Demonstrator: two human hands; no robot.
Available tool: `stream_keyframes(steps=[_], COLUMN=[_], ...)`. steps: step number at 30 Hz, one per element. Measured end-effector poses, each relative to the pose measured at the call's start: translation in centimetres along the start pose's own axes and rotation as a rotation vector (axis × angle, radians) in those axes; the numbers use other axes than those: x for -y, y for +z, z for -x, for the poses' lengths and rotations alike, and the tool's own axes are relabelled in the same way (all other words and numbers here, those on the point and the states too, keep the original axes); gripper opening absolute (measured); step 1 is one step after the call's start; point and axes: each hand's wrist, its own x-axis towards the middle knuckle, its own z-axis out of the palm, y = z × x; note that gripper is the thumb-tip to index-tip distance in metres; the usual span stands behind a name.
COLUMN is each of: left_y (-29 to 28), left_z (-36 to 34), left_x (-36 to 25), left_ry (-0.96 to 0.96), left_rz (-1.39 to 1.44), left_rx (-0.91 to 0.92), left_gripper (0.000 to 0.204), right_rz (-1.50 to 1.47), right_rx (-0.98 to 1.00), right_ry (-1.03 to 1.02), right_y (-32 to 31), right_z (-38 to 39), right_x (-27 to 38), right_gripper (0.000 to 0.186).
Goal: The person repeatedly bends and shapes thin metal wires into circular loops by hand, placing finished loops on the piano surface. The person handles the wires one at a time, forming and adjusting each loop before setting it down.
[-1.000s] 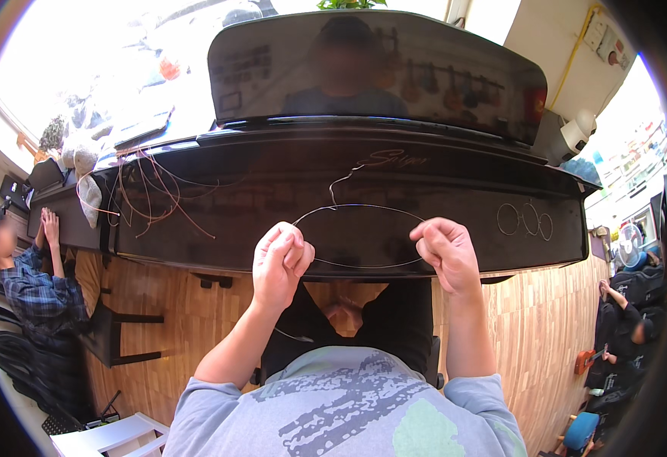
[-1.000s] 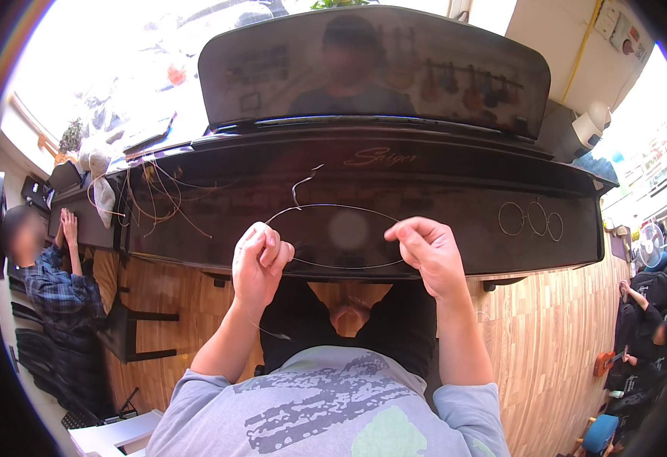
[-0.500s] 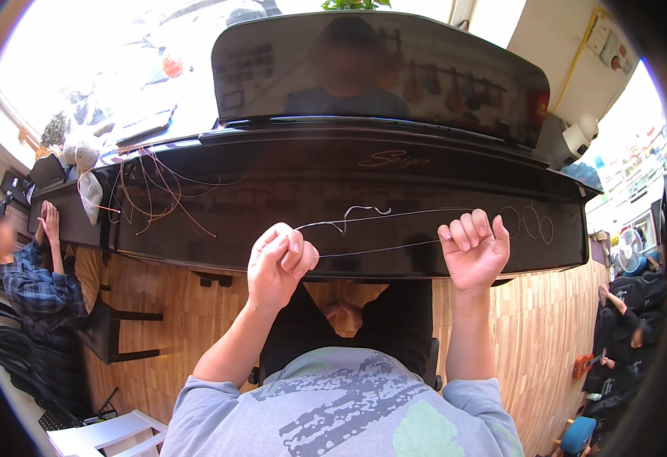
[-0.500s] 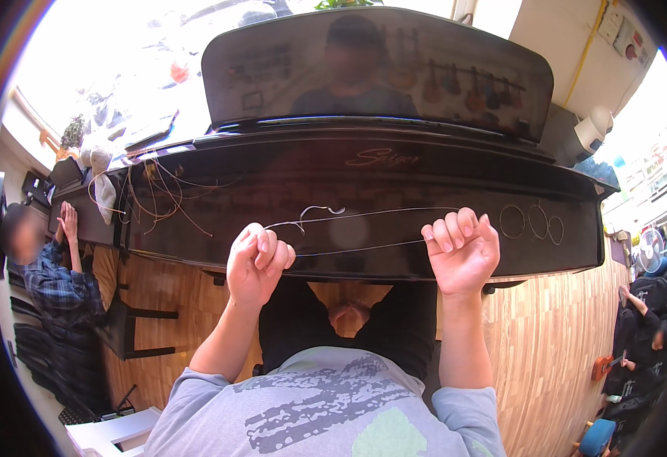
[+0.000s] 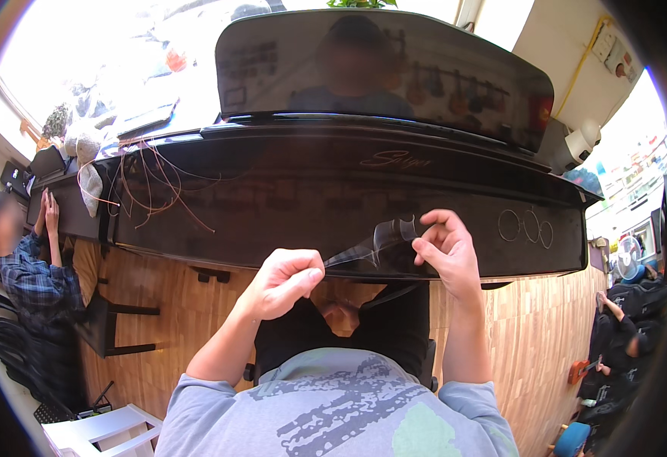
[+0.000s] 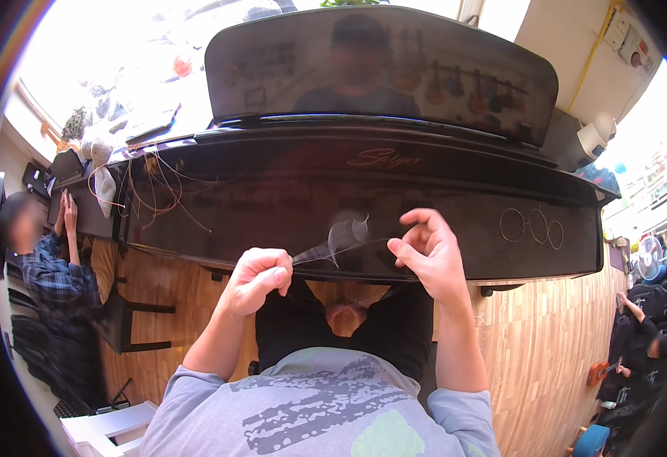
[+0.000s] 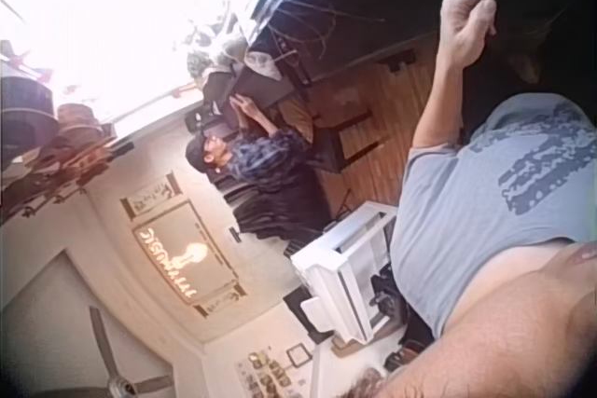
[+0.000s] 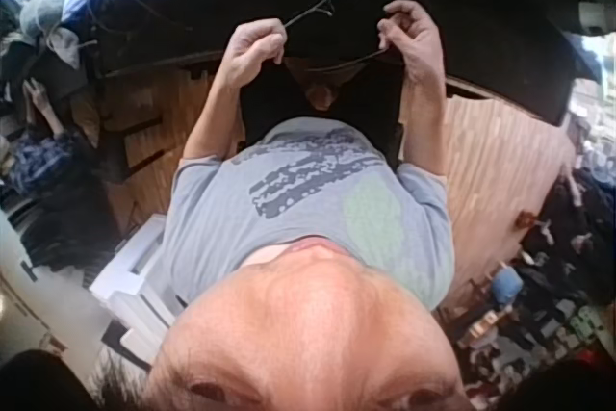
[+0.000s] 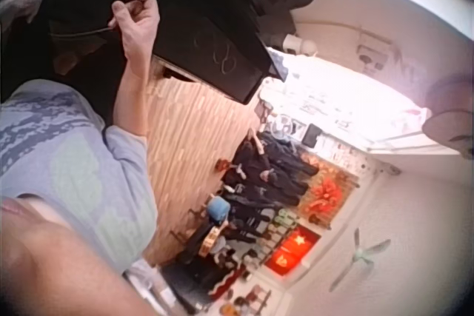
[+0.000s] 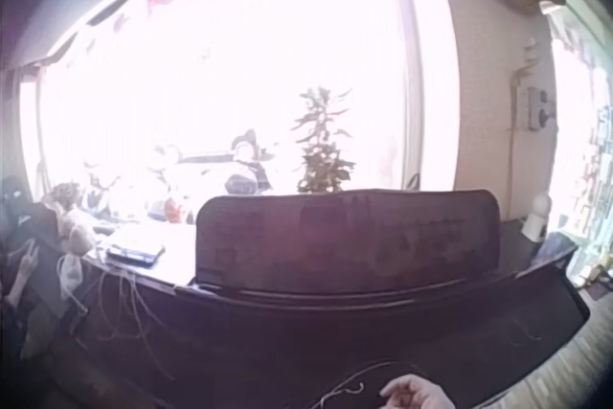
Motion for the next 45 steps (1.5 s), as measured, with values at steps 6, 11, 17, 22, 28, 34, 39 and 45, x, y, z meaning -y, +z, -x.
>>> stream_keyframes(steps=[6,11,17,22,28,34,39,45], left_y=[0.9,1.8,1.3,1.1,-0.9,-1.8,-2.6,-2.5], left_z=[0.3,0.5,1.2,1.8,2.4,2.9,3.0,3.3], left_x=[-2.7,-2.4,-0.8,0.1,0.8,2.9,3.3,3.1], left_ry=[-0.036,0.025,0.133,0.214,0.209,0.181,0.149,0.134], left_rz=[-0.301,-0.354,-0.33,-0.43,-0.423,-0.083,0.147,0.165], left_rx=[0.262,0.253,0.243,0.162,-0.113,-0.447,-0.538,-0.536], left_gripper=[0.019,0.024,0.048,0.049,0.049,0.054,0.052,0.053], right_rz=[0.947,0.368,0.356,0.37,0.126,-0.425,-0.455,-0.408], right_rx=[-0.136,0.538,0.813,0.839,0.588,0.254,0.073,0.108], right_ry=[-0.64,-0.071,-0.072,-0.125,-0.12,-0.196,-0.187,-0.214], right_y=[3.8,6.5,6.7,5.2,1.9,0.1,-0.5,0.4], right_z=[0.6,3.7,4.3,3.5,2.9,1.7,1.0,1.1], right_x=[1.5,1.1,0.1,0.4,0.9,0.2,-0.2,-1.2], right_gripper=[0.033,0.029,0.056,0.058,0.058,0.046,0.041,0.041])
